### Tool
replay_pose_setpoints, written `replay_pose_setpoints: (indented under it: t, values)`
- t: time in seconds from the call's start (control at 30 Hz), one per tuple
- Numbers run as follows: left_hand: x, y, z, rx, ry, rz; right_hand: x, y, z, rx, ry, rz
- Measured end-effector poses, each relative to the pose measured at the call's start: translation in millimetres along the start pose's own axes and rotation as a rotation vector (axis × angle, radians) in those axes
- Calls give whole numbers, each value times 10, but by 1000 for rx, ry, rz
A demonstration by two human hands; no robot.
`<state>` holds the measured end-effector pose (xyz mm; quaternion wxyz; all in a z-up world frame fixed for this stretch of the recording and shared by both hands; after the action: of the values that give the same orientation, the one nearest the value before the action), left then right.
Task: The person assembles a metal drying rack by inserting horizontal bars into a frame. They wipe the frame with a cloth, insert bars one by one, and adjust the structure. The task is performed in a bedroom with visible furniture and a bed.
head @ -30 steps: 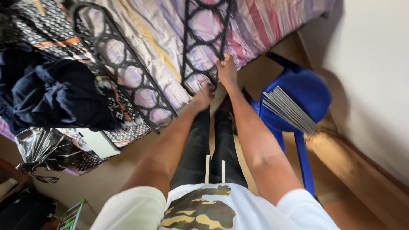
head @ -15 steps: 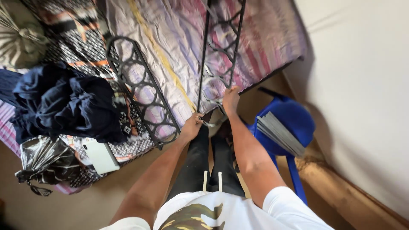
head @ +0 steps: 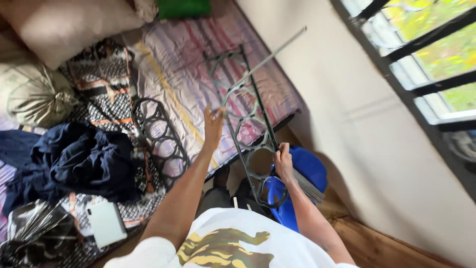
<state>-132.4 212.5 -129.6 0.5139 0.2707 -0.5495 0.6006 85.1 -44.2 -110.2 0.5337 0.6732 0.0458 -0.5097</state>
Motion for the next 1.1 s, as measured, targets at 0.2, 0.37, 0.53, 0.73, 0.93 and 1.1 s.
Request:
replay_pose_setpoints:
  t: [0.2, 0.37, 0.53, 0.73, 0.93, 1.1]
  values:
    - [596, -775, -231, -81, 82, 142, -273, 281, 183, 129, 405, 409]
    - [1079, -1256, 192, -156, 79, 198, -1367, 857, 267, 433, 223, 55]
    - [1746, -1624, 823, -291, -227, 6, -2801, 1210, 417, 481, 786, 350]
    - [2105, -1725, 1251, -432, -459, -136, -3374, 1389, 24, 483, 585, 646]
    - [2104, -1618, 1211, -489, -600, -237, -3208, 1267, -128, 222, 432, 509]
    - [1902, -1509, 1167, -549, -642, -335, -2775, 1156, -262, 16, 225, 298]
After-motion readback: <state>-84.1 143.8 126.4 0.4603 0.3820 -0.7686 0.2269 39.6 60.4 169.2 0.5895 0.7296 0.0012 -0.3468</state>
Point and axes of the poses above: each hand's wrist, its own z-axis away from the middle knuckle, its own y-axis out of the back of the hand, x = y × z, the point moved 6 cm from there along -z, towards the middle knuckle, and after that the axes turned 9 degrees about z, right-handed, at the moved point
